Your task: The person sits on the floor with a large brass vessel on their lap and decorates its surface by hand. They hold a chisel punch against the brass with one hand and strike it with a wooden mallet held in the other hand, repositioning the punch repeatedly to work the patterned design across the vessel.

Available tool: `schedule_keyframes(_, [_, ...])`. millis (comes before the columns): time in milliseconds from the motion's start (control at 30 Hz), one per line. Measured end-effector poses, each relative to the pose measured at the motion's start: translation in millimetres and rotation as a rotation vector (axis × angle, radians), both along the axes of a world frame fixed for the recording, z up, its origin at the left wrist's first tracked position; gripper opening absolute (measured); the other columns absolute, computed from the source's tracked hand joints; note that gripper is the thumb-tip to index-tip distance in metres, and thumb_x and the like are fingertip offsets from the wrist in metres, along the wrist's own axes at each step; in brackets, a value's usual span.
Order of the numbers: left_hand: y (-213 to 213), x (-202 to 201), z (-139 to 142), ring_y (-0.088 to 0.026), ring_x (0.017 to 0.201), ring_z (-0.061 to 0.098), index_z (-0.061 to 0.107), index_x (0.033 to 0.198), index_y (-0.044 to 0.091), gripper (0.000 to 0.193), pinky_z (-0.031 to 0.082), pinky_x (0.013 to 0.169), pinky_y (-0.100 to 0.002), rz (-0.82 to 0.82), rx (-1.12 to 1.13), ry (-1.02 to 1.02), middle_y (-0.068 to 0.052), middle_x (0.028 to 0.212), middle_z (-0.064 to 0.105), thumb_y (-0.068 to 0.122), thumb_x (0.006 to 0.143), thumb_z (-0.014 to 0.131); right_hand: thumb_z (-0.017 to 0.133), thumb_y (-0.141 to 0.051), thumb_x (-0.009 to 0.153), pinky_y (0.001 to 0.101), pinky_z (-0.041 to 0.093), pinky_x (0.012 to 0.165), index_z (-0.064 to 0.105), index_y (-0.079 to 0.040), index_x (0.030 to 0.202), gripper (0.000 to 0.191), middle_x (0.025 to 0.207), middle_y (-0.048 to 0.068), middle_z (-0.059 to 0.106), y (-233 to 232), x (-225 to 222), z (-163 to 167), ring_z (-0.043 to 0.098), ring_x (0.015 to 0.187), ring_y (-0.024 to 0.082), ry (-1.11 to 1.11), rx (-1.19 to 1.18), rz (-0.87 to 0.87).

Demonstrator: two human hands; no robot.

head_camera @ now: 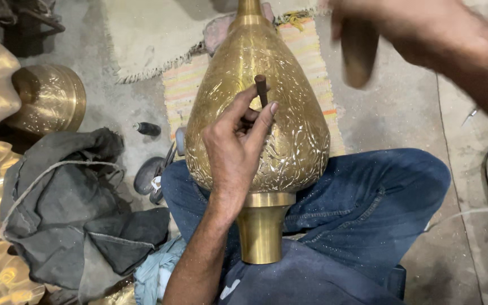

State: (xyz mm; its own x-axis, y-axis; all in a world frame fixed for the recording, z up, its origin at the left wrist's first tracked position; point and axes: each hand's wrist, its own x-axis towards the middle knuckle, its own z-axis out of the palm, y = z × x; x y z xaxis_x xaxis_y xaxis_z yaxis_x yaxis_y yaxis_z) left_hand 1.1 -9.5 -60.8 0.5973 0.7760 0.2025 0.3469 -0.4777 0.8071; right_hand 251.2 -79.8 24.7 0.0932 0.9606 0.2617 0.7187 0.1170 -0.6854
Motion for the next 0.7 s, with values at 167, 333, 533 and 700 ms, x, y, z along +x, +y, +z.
schedule_keyframes(167, [-1,-2,1,-0.008,0.057,0.071,0.071,0.126,0.004,0.036,0.054,0.044,-0.025,0.01,0.002,0.017,-0.005,0.075,0.078,0.022,0.096,0.077,0.063,-0.017,0.103,0.0397,0.055,0.047,0.074,-0.002,0.106,0.018,0.071,0.017,0.07,-2,-3,-12,0.066,0.049,0.026,-0.683,-0.34,-0.153])
schedule_keyframes(333, [2,0,2,-0.008,0.058,0.072,0.069,0.129,0.004,0.04,0.057,0.046,-0.024,-0.011,-0.016,-0.003,-0.004,0.075,0.078,0.023,0.095,0.076,0.066,-0.026,0.105,0.0406,0.051,0.052,0.071,-0.005,0.097,0.023,0.067,0.015,0.068,-7,0,-13,0.066,0.057,0.026,-0.401,-0.19,-0.07])
schedule_keyframes(533, [-1,-3,6,-0.008,0.061,0.072,0.07,0.131,0.005,0.04,0.055,0.049,-0.026,-0.029,-0.022,-0.031,-0.004,0.074,0.077,0.023,0.095,0.076,0.063,-0.028,0.104,0.0475,0.043,0.044,0.074,-0.005,0.099,0.026,0.067,0.021,0.062,-10,1,-16,0.056,0.051,0.034,-0.118,-0.338,-0.325])
schedule_keyframes(700, [2,-1,4,-0.008,0.056,0.071,0.07,0.128,0.005,0.038,0.056,0.046,-0.025,-0.016,-0.035,0.037,-0.004,0.073,0.077,0.024,0.096,0.076,0.071,-0.024,0.099,0.0389,0.051,0.047,0.073,-0.002,0.098,0.022,0.069,0.012,0.068,-9,2,-16,0.064,0.053,0.024,-0.636,-0.099,-0.018])
